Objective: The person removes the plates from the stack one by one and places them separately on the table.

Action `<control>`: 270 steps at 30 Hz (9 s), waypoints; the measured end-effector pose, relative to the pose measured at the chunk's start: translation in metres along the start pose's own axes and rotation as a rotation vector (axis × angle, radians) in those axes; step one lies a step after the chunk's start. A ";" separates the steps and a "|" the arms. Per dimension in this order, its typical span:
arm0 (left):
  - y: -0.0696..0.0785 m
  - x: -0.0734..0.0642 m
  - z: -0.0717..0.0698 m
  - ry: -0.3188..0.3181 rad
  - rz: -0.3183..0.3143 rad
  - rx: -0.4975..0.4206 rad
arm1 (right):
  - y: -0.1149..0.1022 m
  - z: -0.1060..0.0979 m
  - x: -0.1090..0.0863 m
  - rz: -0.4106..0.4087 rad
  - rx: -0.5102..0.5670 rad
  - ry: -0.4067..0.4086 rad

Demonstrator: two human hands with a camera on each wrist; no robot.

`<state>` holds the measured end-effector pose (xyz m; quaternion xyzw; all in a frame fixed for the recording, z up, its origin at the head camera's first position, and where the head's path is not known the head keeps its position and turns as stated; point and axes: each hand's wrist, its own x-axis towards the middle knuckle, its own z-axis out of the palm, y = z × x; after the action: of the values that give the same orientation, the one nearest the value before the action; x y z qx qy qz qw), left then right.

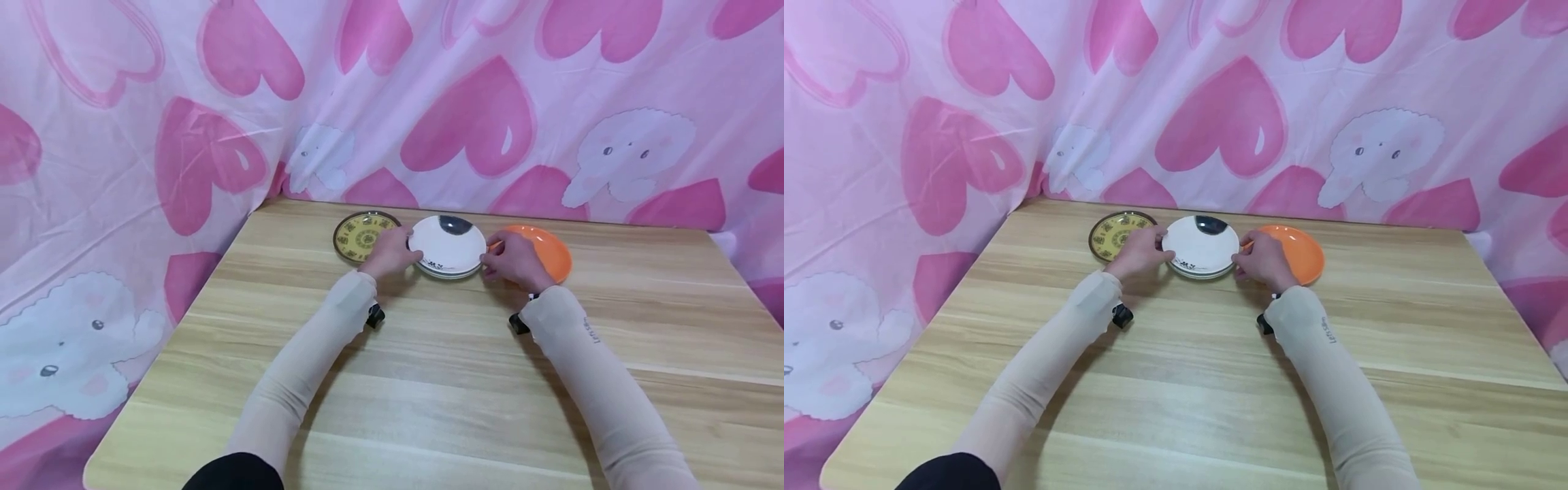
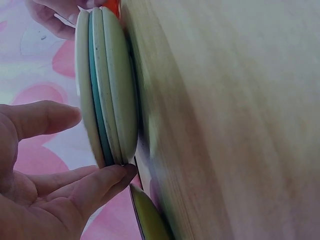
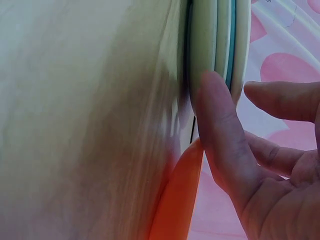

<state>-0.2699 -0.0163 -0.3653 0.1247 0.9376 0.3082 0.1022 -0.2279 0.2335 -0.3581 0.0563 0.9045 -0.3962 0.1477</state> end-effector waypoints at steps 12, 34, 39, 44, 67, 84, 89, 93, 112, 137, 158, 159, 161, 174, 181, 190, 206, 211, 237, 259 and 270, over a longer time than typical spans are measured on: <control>-0.001 -0.002 -0.001 -0.001 0.023 0.003 | -0.004 0.006 -0.001 -0.070 -0.133 0.047; -0.010 -0.001 -0.007 -0.033 0.012 -0.102 | -0.009 0.013 -0.002 -0.039 -0.191 0.043; -0.011 -0.004 -0.013 -0.043 -0.016 -0.137 | -0.010 0.016 -0.001 -0.041 -0.185 0.048; -0.013 -0.008 -0.021 -0.059 -0.010 -0.148 | -0.012 0.016 -0.002 -0.045 -0.199 0.043; -0.027 -0.017 -0.036 -0.180 -0.073 -0.556 | -0.008 0.016 0.001 -0.034 -0.161 0.043; -0.037 -0.026 -0.045 -0.191 -0.056 -0.564 | -0.012 0.015 0.004 -0.064 -0.185 0.051; -0.047 -0.030 -0.048 -0.220 -0.062 -0.574 | -0.011 0.014 0.004 -0.069 -0.190 0.040; -0.053 -0.034 -0.050 -0.230 -0.083 -0.582 | -0.011 0.013 0.004 -0.064 -0.186 0.032; -0.083 -0.055 -0.069 -0.406 0.004 -0.505 | -0.012 0.011 0.002 -0.012 -0.164 0.006; -0.122 -0.069 -0.095 -0.520 0.182 -0.312 | -0.014 0.012 0.001 0.007 -0.140 -0.002; -0.138 -0.070 -0.101 -0.547 0.169 -0.347 | -0.013 0.011 0.003 0.000 -0.152 0.007; -0.137 -0.070 -0.101 -0.543 0.168 -0.350 | -0.013 0.012 0.003 0.000 -0.149 0.007; -0.137 -0.071 -0.101 -0.537 0.159 -0.357 | -0.013 0.012 0.004 0.002 -0.141 0.006; -0.127 -0.070 -0.105 -0.439 0.094 -0.200 | -0.011 0.012 0.002 0.018 -0.139 0.004; -0.123 -0.072 -0.106 -0.421 0.071 -0.175 | -0.012 0.013 0.002 0.009 -0.145 0.009; -0.122 -0.073 -0.108 -0.426 0.084 -0.153 | -0.012 0.014 0.001 -0.002 -0.155 0.012; -0.114 -0.071 -0.116 -0.345 0.077 -0.103 | -0.012 0.014 0.002 0.010 -0.154 0.007; -0.098 -0.065 -0.118 -0.291 0.109 -0.092 | -0.012 0.015 0.002 0.013 -0.144 0.005; -0.024 -0.015 -0.075 -0.326 0.182 0.037 | -0.012 0.013 0.001 -0.008 -0.146 0.034; -0.004 0.000 -0.048 -0.326 0.132 0.161 | -0.012 0.011 0.003 -0.001 -0.127 0.021; 0.000 0.002 -0.048 -0.329 0.112 0.182 | -0.013 0.011 0.002 -0.001 -0.126 0.030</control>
<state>-0.2843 -0.0423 -0.3270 0.2341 0.9238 0.2030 0.2248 -0.2303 0.2168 -0.3564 0.0526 0.9297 -0.3378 0.1371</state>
